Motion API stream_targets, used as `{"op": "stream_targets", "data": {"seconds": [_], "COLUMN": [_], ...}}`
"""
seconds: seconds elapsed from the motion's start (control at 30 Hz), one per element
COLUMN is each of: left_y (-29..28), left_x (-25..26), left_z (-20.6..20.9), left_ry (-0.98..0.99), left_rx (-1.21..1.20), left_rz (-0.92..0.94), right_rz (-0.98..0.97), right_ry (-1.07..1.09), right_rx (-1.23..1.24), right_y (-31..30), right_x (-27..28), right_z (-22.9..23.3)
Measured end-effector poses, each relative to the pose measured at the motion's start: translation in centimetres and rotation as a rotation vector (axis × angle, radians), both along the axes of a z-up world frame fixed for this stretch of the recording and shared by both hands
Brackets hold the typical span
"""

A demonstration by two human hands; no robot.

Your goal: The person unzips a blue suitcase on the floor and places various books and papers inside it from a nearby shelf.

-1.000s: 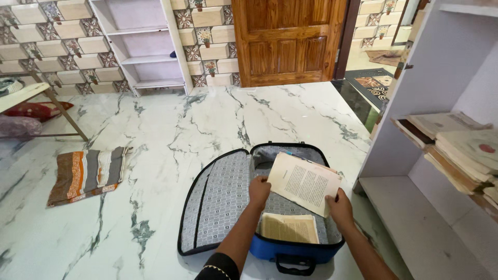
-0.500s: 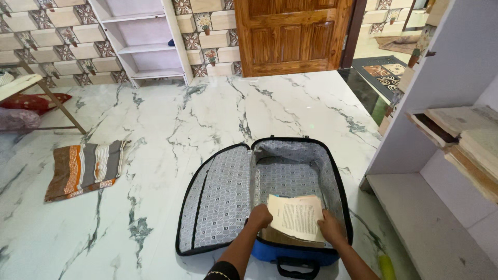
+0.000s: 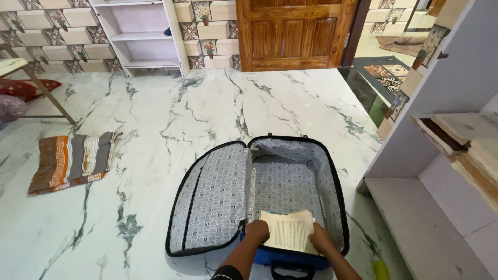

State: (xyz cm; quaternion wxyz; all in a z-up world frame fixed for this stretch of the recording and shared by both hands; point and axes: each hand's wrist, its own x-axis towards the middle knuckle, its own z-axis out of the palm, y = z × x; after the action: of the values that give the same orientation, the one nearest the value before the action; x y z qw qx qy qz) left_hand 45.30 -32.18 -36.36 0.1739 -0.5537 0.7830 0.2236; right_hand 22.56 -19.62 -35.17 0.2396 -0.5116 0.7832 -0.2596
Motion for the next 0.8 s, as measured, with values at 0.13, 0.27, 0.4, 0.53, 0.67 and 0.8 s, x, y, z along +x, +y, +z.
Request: {"op": "stream_targets", "data": {"seconds": [0.13, 0.27, 0.4, 0.53, 0.67, 0.8], "left_y": [-0.7, -1.6, -2.1, -2.7, -2.1, -1.8], "left_x": [-0.8, -1.8, -1.5, -1.3, -0.5, -0.2], "left_z": [-0.2, -0.4, -2.9, -4.3, -2.1, -1.5], "left_ry": [-0.126, -0.248, -0.076, 0.189, 0.332, 0.405], "left_rx": [0.172, 0.339, 0.364, 0.344, 0.400, 0.495], "left_rz": [-0.019, -0.019, 0.006, 0.080, 0.240, 0.339], "right_rz": [-0.008, -0.089, -0.167, -0.222, 0.111, 0.000], "right_ry": [0.027, 0.043, 0.102, -0.084, -0.073, -0.126], "right_rx": [0.143, 0.295, 0.303, 0.397, 0.475, 0.499], "right_y": [-0.7, -1.4, -1.9, -2.1, -2.0, -1.8], "right_x": [-0.4, -0.7, -0.9, -0.9, -1.2, -1.1], "right_z": [-1.3, -2.0, -2.6, -3.4, -3.6, -4.0]}}
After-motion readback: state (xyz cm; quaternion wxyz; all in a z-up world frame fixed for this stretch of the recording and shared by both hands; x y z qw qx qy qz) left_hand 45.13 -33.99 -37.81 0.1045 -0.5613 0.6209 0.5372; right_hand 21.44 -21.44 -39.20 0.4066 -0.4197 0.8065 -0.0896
